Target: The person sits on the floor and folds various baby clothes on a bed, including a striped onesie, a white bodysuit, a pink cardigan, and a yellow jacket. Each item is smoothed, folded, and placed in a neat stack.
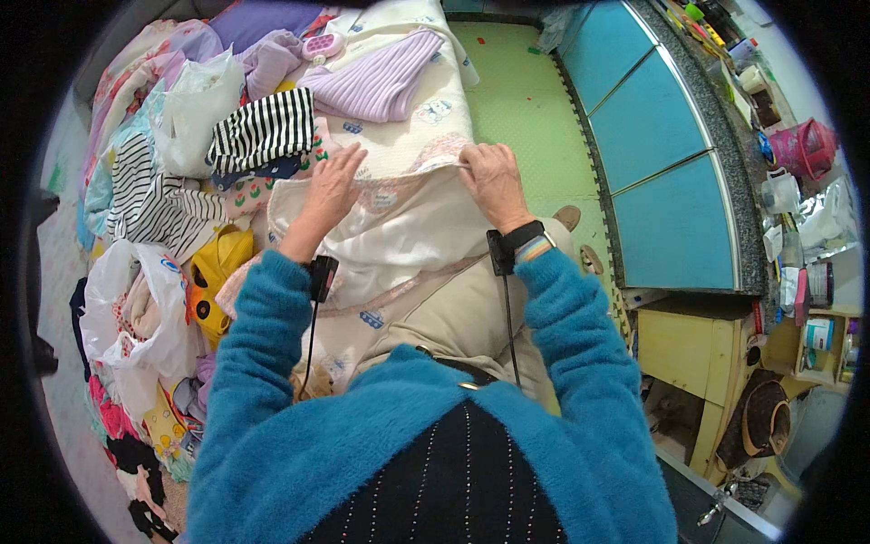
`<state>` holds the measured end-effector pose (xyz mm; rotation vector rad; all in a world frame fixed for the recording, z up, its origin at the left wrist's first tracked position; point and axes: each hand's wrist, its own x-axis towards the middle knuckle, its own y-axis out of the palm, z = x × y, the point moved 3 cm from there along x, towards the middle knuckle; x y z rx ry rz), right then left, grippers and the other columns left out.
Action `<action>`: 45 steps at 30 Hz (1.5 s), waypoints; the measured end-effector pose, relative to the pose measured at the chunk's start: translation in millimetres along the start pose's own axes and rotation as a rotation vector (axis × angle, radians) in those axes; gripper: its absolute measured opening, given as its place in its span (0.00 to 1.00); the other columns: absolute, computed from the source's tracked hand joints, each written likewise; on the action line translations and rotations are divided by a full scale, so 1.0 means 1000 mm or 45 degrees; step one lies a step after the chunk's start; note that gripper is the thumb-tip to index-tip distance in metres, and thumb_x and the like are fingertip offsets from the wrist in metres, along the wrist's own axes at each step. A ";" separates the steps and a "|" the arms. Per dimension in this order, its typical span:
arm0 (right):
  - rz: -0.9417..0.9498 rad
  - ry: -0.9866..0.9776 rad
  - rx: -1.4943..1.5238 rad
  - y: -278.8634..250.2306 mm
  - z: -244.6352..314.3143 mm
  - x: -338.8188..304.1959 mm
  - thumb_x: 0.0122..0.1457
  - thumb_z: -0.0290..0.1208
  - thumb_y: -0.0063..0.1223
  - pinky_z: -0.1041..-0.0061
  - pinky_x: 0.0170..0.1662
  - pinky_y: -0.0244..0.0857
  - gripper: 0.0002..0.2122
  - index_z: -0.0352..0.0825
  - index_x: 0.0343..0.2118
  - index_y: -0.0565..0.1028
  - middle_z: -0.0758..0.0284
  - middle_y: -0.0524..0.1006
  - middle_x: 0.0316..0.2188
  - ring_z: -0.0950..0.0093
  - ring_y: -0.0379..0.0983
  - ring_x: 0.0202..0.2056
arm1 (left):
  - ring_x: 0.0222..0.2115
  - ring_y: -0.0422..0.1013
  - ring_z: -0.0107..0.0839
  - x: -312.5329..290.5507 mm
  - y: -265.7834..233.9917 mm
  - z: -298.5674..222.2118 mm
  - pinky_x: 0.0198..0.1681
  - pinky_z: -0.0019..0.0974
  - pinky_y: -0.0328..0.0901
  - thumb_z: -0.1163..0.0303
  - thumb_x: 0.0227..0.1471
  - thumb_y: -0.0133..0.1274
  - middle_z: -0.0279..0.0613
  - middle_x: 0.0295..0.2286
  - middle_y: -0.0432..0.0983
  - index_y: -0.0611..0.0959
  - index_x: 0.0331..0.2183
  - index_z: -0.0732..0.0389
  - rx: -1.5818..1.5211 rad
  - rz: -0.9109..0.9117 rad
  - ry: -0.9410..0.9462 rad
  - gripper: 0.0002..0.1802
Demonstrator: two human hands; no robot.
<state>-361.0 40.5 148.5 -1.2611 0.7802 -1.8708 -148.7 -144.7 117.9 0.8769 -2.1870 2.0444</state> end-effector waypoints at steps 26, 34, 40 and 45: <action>-0.498 -0.154 -0.119 -0.147 0.043 0.058 0.55 0.29 0.57 0.65 0.29 0.68 0.08 0.40 0.35 0.70 0.64 0.71 0.31 0.60 0.73 0.30 | 0.27 0.74 0.48 -0.062 -0.255 0.010 0.30 0.43 0.67 0.74 0.41 0.60 0.44 0.27 0.75 0.80 0.33 0.59 0.222 -0.634 -0.264 0.12; -0.491 0.046 0.121 -0.160 0.067 0.048 0.58 0.31 0.58 0.70 0.30 0.70 0.08 0.38 0.38 0.72 0.63 0.78 0.27 0.62 0.77 0.28 | 0.28 0.67 0.22 -0.082 -0.275 0.029 0.31 0.26 0.61 0.74 0.51 0.56 0.34 0.25 0.71 0.76 0.32 0.63 -0.525 -0.148 -0.503 0.06; -0.642 -0.023 0.268 -0.202 0.074 0.053 0.56 0.35 0.62 0.76 0.29 0.69 0.11 0.36 0.37 0.74 0.62 0.79 0.25 0.73 0.78 0.25 | 0.28 0.63 0.15 -0.099 -0.311 0.021 0.33 0.23 0.59 0.70 0.46 0.57 0.26 0.26 0.68 0.77 0.32 0.62 -1.361 0.045 -0.570 0.10; -0.305 0.001 0.129 -0.149 0.057 0.075 0.57 0.34 0.59 0.72 0.33 0.71 0.11 0.35 0.39 0.75 0.58 0.79 0.29 0.67 0.79 0.30 | 0.28 0.63 0.18 -0.069 -0.261 0.069 0.31 0.27 0.61 0.64 0.50 0.56 0.30 0.24 0.70 0.77 0.30 0.67 -0.710 0.338 -0.581 0.14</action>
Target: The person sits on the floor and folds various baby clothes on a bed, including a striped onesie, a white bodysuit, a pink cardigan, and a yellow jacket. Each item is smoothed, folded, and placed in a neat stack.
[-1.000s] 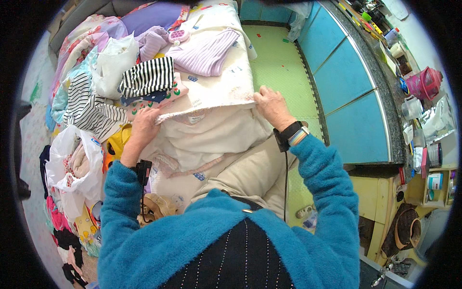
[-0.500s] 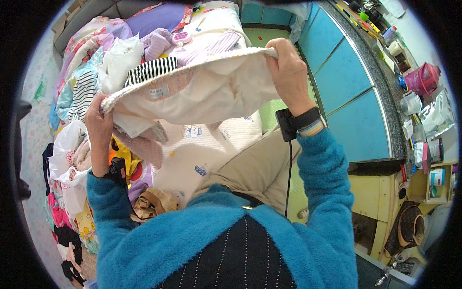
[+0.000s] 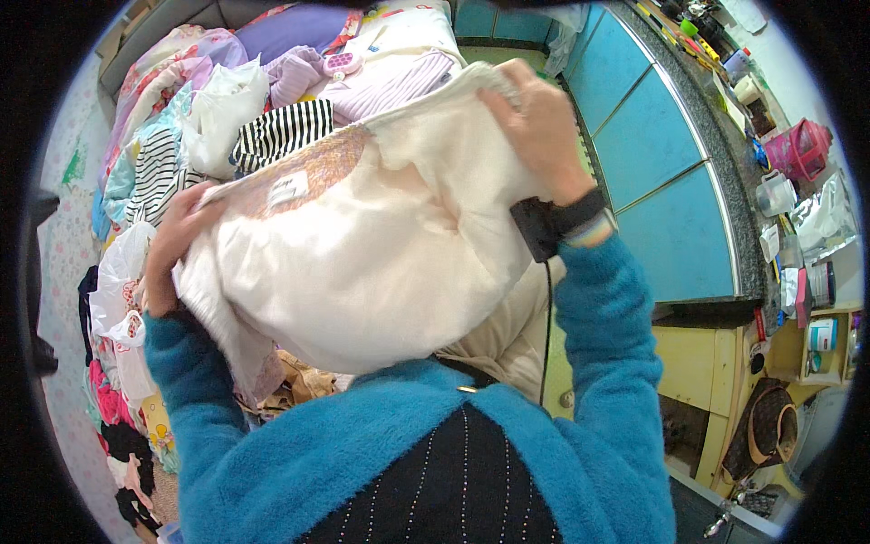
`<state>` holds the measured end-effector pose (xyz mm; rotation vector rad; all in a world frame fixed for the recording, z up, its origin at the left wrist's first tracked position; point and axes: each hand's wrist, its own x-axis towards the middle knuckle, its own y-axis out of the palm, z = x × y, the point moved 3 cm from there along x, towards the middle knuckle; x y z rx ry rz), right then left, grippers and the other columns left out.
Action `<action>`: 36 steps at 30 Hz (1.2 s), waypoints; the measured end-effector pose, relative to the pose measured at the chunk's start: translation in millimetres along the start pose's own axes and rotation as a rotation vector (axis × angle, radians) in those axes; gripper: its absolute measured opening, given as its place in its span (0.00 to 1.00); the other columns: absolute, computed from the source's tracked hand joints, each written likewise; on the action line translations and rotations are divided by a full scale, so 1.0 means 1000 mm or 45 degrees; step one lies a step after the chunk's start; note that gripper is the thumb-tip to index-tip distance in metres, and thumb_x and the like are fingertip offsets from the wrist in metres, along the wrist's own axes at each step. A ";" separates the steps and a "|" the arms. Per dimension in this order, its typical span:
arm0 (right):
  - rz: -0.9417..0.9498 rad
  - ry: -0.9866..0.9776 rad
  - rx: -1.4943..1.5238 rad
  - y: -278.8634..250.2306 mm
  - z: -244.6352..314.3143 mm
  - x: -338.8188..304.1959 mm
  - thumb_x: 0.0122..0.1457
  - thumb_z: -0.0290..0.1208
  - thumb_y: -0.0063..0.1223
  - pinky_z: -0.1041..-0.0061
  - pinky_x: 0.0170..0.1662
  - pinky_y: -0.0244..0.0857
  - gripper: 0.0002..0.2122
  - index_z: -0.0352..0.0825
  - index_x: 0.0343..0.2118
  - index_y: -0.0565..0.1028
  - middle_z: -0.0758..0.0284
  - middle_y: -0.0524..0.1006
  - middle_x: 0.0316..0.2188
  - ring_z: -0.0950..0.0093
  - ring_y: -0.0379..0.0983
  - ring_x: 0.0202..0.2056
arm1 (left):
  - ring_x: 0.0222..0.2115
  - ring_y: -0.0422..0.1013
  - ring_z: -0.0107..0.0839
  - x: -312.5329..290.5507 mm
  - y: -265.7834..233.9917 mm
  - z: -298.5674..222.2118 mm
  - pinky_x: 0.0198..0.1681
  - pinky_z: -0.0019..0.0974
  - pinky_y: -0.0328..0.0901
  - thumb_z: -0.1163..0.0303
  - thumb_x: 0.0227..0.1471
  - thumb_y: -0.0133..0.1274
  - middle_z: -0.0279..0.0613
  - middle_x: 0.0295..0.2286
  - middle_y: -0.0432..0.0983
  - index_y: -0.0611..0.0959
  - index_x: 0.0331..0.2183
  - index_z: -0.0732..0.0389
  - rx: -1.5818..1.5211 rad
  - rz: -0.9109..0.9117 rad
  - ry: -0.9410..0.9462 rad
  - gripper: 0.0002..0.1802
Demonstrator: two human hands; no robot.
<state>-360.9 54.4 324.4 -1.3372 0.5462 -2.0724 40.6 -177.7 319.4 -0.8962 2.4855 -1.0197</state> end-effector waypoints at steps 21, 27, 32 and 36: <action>0.486 0.179 0.180 0.134 -0.009 -0.160 0.52 0.28 0.58 0.64 0.51 0.62 0.19 0.38 0.49 0.73 0.61 0.74 0.39 0.61 0.69 0.46 | 0.30 0.77 0.35 0.072 0.275 0.098 0.37 0.34 0.74 0.52 0.63 0.43 0.51 0.31 0.78 0.77 0.41 0.71 -1.121 -0.068 -0.466 0.27; 0.613 0.147 0.175 0.148 0.016 -0.189 0.54 0.33 0.56 0.63 0.33 0.71 0.12 0.36 0.39 0.70 0.60 0.72 0.33 0.58 0.75 0.32 | 0.35 0.76 0.38 0.105 0.271 0.075 0.40 0.42 0.73 0.41 0.60 0.42 0.50 0.36 0.78 0.77 0.43 0.67 -1.419 0.311 -0.607 0.34; 0.865 0.146 0.662 0.174 0.049 -0.206 0.57 0.36 0.56 0.62 0.37 0.70 0.13 0.34 0.39 0.71 0.57 0.75 0.34 0.57 0.75 0.37 | 0.45 0.73 0.32 0.114 0.276 0.069 0.47 0.34 0.68 0.51 0.58 0.49 0.42 0.43 0.76 0.75 0.49 0.64 -1.554 0.252 -0.626 0.28; 0.850 0.279 0.582 0.177 0.023 -0.209 0.58 0.36 0.54 0.59 0.40 0.70 0.12 0.36 0.41 0.74 0.56 0.76 0.34 0.57 0.75 0.37 | 0.42 0.75 0.33 0.114 0.276 0.103 0.46 0.36 0.70 0.62 0.57 0.50 0.42 0.41 0.77 0.75 0.48 0.66 -1.496 0.114 -0.736 0.22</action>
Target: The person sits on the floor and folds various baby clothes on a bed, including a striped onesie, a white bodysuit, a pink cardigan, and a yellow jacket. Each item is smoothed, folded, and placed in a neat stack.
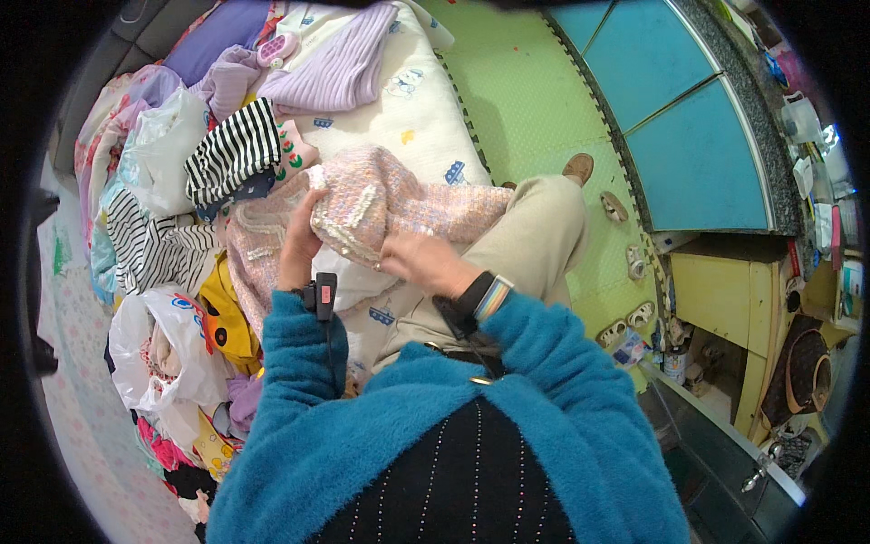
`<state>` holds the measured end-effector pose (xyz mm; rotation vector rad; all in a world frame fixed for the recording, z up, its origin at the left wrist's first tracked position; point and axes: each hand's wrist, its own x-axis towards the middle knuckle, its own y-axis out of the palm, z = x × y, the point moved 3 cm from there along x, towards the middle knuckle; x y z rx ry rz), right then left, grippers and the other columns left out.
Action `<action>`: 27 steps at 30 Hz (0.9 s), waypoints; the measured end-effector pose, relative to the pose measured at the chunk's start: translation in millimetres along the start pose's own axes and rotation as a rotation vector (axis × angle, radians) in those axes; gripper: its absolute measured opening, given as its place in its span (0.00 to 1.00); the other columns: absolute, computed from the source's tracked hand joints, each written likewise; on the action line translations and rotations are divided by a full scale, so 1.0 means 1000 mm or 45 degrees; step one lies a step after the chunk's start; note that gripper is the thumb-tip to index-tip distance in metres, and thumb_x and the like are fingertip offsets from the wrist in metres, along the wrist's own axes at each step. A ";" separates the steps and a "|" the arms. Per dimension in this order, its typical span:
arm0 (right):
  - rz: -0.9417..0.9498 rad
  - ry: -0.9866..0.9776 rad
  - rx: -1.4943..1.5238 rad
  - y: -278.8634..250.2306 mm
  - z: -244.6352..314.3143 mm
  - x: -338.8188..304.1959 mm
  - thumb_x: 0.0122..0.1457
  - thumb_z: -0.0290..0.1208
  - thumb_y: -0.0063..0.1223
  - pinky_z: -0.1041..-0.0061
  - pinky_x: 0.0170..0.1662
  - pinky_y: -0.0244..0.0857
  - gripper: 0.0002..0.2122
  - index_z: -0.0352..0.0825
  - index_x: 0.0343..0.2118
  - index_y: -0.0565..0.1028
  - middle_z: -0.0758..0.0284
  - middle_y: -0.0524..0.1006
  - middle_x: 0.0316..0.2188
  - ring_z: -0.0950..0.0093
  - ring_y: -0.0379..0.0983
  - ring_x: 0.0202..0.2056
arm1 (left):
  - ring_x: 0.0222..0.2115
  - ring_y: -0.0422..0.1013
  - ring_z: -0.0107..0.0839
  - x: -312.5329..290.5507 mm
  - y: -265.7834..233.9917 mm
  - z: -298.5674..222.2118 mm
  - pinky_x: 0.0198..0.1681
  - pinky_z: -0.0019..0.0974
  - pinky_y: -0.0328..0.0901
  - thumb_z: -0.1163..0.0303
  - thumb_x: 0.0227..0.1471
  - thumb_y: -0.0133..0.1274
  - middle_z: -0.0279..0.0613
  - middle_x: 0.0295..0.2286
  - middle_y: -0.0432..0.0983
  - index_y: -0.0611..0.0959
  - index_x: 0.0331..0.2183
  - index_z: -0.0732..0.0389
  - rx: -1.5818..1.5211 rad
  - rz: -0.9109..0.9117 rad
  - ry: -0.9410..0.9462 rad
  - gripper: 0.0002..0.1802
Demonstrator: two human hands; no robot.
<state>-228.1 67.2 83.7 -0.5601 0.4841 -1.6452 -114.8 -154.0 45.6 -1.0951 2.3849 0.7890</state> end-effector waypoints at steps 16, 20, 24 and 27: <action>0.024 0.611 -0.546 -0.070 -0.107 0.002 0.54 0.35 0.56 0.60 0.49 0.68 0.32 0.40 0.62 0.59 0.51 0.73 0.45 0.55 0.72 0.47 | 0.46 0.73 0.32 0.030 -0.010 -0.042 0.50 0.37 0.68 0.66 0.61 0.47 0.41 0.47 0.75 0.73 0.52 0.65 0.007 0.156 0.238 0.20; 0.249 0.643 -0.507 -0.061 -0.116 0.007 0.52 0.34 0.56 0.58 0.44 0.69 0.28 0.39 0.58 0.64 0.54 0.77 0.40 0.56 0.75 0.42 | 0.46 0.73 0.32 0.049 -0.011 -0.046 0.50 0.37 0.68 0.66 0.61 0.47 0.41 0.47 0.75 0.74 0.52 0.66 -0.046 0.216 0.227 0.20; 0.246 0.655 -0.575 -0.073 -0.114 0.013 0.54 0.37 0.54 0.57 0.42 0.69 0.15 0.38 0.43 0.74 0.54 0.79 0.37 0.55 0.76 0.40 | 0.46 0.73 0.31 0.063 -0.015 -0.044 0.48 0.35 0.69 0.68 0.61 0.48 0.40 0.46 0.75 0.73 0.53 0.65 -0.008 0.123 0.223 0.19; -0.414 0.446 -0.662 -0.125 -0.107 0.009 0.56 0.35 0.53 0.60 0.42 0.69 0.13 0.39 0.44 0.74 0.57 0.77 0.37 0.55 0.74 0.39 | 0.45 0.73 0.30 0.069 -0.021 -0.044 0.47 0.33 0.69 0.69 0.61 0.48 0.39 0.46 0.75 0.72 0.54 0.65 0.095 0.069 0.264 0.20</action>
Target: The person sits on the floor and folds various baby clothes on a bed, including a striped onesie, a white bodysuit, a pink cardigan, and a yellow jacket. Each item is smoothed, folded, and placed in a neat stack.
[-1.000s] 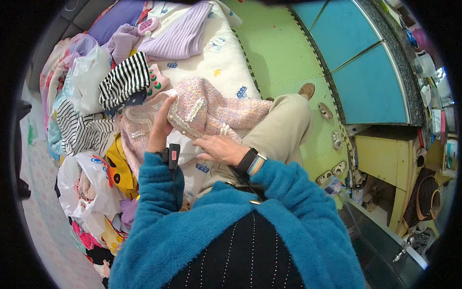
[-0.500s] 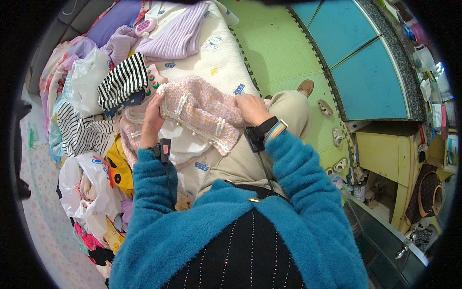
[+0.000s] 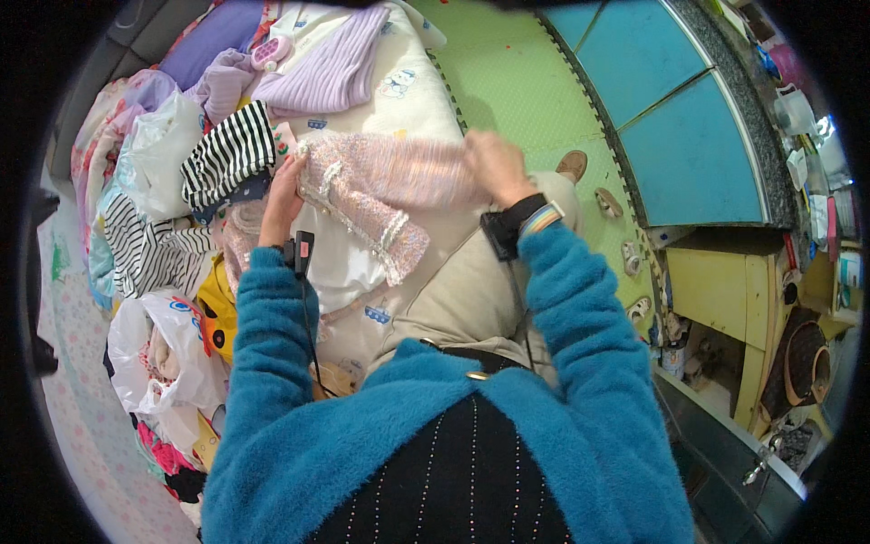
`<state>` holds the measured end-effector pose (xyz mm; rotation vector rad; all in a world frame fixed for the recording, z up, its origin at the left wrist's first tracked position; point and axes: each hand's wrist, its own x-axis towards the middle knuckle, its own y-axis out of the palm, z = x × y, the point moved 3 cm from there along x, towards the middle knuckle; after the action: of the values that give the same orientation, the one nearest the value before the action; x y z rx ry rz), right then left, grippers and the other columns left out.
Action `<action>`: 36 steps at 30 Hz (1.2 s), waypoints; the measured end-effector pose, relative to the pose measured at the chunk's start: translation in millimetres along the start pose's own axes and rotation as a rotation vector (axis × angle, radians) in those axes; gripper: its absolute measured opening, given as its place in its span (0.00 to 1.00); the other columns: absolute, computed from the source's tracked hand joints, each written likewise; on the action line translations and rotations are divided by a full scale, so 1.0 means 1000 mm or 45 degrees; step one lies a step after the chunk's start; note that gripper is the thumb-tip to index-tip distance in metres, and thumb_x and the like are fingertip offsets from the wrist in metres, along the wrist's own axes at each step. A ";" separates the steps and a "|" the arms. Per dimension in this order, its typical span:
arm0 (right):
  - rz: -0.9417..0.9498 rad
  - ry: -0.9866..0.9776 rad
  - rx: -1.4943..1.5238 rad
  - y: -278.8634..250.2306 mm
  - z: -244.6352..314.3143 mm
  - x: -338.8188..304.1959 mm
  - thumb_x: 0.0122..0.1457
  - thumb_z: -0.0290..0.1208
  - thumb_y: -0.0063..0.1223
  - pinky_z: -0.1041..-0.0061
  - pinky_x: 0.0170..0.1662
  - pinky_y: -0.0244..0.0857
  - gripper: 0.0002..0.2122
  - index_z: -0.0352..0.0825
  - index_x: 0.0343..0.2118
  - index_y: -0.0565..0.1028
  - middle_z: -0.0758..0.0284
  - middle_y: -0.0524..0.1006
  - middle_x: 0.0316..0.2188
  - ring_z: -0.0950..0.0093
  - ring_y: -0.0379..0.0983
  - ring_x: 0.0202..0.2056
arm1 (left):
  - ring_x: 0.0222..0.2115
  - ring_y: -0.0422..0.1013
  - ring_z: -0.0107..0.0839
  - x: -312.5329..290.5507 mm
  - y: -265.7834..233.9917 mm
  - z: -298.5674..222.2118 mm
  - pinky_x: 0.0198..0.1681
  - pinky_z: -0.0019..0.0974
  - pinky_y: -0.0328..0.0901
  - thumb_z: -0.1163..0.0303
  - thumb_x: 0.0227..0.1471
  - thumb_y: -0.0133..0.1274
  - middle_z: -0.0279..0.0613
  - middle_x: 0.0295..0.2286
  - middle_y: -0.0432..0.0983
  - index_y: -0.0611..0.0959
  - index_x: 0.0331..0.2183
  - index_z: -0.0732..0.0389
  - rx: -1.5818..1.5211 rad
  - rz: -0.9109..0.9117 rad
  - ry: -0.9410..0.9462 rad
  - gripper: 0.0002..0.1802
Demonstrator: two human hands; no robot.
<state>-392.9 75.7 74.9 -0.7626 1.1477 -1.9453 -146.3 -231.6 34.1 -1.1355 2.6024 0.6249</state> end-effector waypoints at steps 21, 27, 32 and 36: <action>0.197 -0.150 0.368 0.043 0.083 -0.056 0.55 0.31 0.52 0.57 0.35 0.70 0.13 0.38 0.43 0.68 0.55 0.79 0.29 0.53 0.76 0.33 | 0.32 0.74 0.24 -0.019 -0.012 0.014 0.32 0.31 0.71 0.66 0.59 0.52 0.32 0.36 0.76 0.75 0.48 0.60 0.350 -0.027 -0.145 0.16; 0.292 -0.153 0.120 0.028 0.075 -0.077 0.54 0.28 0.52 0.57 0.33 0.68 0.14 0.41 0.44 0.66 0.57 0.79 0.27 0.55 0.77 0.32 | 0.22 0.69 0.21 -0.012 -0.012 0.024 0.21 0.26 0.61 0.64 0.56 0.55 0.29 0.26 0.73 0.77 0.44 0.59 0.403 -0.077 -0.068 0.15; 0.430 -0.244 -0.043 0.026 0.074 -0.078 0.52 0.23 0.50 0.59 0.37 0.69 0.12 0.40 0.41 0.70 0.57 0.77 0.30 0.56 0.75 0.36 | 0.24 0.70 0.21 -0.010 -0.005 0.039 0.23 0.29 0.63 0.65 0.55 0.54 0.32 0.30 0.78 0.80 0.42 0.63 0.631 -0.157 -0.006 0.15; 0.123 -0.433 0.472 0.010 0.095 -0.058 0.52 0.21 0.47 0.64 0.39 0.69 0.08 0.36 0.35 0.73 0.56 0.75 0.32 0.57 0.74 0.37 | 0.18 0.66 0.20 -0.006 -0.009 0.043 0.18 0.27 0.59 0.62 0.56 0.55 0.29 0.23 0.73 0.80 0.40 0.60 0.591 -0.100 0.054 0.13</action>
<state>-283.5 77.0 98.8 -0.7806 0.5883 -1.7898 -133.7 -213.3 -3.9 -1.0924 2.5287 -0.0267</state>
